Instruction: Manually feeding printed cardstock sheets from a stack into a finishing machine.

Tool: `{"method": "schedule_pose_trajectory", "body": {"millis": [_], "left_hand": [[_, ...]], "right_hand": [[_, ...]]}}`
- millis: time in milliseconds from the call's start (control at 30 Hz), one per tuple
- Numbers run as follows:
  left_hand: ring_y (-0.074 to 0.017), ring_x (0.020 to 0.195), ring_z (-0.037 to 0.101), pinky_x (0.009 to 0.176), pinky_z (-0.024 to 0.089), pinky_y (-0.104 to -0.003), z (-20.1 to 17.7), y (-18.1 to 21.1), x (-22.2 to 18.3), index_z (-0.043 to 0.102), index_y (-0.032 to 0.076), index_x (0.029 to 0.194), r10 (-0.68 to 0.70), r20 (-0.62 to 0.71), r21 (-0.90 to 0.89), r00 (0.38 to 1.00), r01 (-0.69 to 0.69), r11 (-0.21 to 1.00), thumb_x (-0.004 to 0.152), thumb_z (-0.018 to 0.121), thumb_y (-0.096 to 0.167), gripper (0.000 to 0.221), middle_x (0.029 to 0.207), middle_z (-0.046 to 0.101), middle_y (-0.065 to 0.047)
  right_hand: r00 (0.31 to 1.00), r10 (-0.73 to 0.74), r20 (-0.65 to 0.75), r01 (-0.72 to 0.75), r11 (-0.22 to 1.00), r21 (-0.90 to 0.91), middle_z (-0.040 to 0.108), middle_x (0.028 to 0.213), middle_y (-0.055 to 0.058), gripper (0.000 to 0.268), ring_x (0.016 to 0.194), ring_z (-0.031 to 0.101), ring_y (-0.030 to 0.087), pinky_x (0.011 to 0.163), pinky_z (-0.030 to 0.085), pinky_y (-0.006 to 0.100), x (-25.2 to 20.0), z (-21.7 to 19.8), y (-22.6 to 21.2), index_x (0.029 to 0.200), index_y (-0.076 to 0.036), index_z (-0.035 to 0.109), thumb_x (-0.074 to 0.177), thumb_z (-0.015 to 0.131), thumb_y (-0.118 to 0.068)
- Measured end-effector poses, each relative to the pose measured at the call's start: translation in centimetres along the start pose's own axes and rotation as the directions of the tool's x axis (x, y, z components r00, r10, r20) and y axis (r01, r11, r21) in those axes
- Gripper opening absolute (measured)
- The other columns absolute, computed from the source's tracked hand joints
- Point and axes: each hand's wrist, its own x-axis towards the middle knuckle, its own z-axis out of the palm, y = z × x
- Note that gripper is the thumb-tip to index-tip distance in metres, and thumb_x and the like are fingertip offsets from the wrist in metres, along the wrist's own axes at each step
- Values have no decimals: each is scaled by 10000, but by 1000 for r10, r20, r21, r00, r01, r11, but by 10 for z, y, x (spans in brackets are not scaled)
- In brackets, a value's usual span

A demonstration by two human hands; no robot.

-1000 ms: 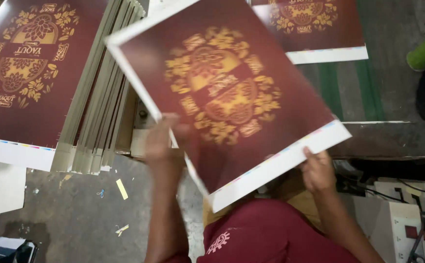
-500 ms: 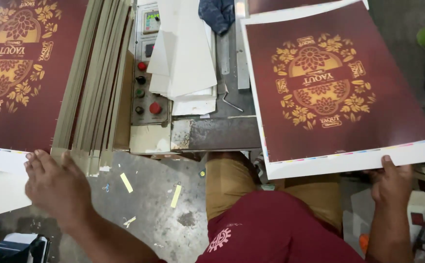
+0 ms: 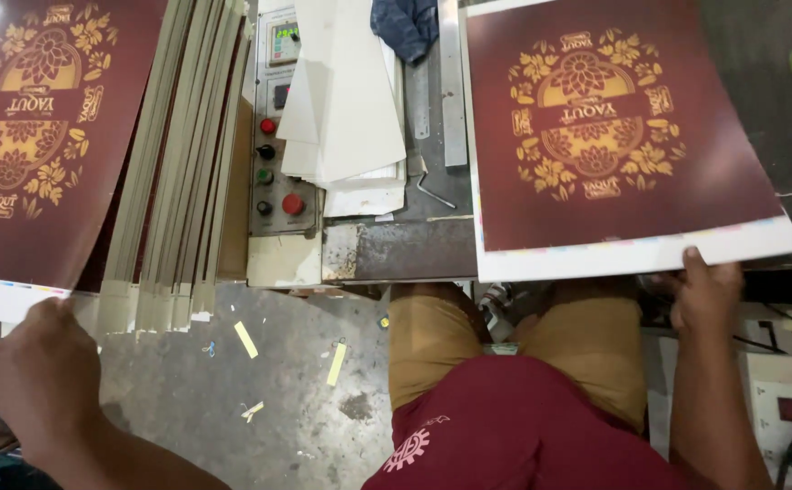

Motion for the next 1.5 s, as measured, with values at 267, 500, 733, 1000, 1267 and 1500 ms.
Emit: {"method": "schedule_pose_trajectory", "body": {"millis": [267, 500, 733, 1000, 1267, 1500], "left_hand": [[-132, 622, 626, 578, 451, -256, 7, -13, 8, 634, 161, 880, -61, -219, 83, 974, 80, 993, 1103, 578, 240, 243, 727, 635, 8], [-273, 654, 659, 655, 498, -401, -106, 67, 25, 713, 60, 926, -37, -348, -541, 937, -168, 824, 1141, 716, 103, 220, 787, 703, -112], [-228, 697, 717, 694, 560, -357, -168, 224, 10, 711, 35, 996, -26, -354, -925, 935, -346, 157, 975, 692, 37, 29, 824, 708, -139], [-311, 564, 660, 537, 496, -450, -212, 354, -31, 649, 62, 932, 131, -425, -901, 896, -432, 32, 1018, 687, 158, 134, 730, 687, -146], [-352, 866, 730, 759, 568, -444, -218, 320, -20, 654, -12, 1142, 154, -530, -848, 834, -519, -110, 901, 775, 250, 377, 1028, 734, -209], [-367, 1169, 687, 1032, 549, -438, -144, 207, 13, 699, 5, 1234, -123, -297, -860, 947, -209, 465, 832, 757, -35, 408, 1226, 715, -206]], "right_hand": [[992, 104, 66, -106, 993, 43, 667, 1141, 109, 406, 864, 696, 203, 662, 590, 350, 68, 13, 22, 1504, -39, 434, 1144, 564, -173], [978, 204, 30, -201, 976, -83, 715, 1163, 176, 526, 906, 706, 220, 698, 581, 340, 27, 27, 21, 1587, -52, 350, 1099, 528, -136], [913, 232, 337, -102, 927, -362, 762, 1143, 146, 415, 901, 728, 227, 749, 620, 378, -59, 154, -37, 1409, -76, 603, 1013, 594, -198], [523, 57, 850, 258, 940, -222, 646, 1296, 143, 506, 1156, 611, 200, 931, 553, 350, -114, 210, -21, 1396, -38, 539, 959, 676, -254], [852, 154, 500, -179, 984, 1, 701, 1054, 106, 232, 903, 678, 200, 751, 574, 366, -73, 148, 46, 1221, -6, 619, 1059, 576, -166], [974, 54, 219, -79, 991, 104, 698, 1032, 73, 218, 829, 694, 166, 640, 595, 334, -49, 70, 27, 1289, -72, 570, 1083, 565, -144]]}}
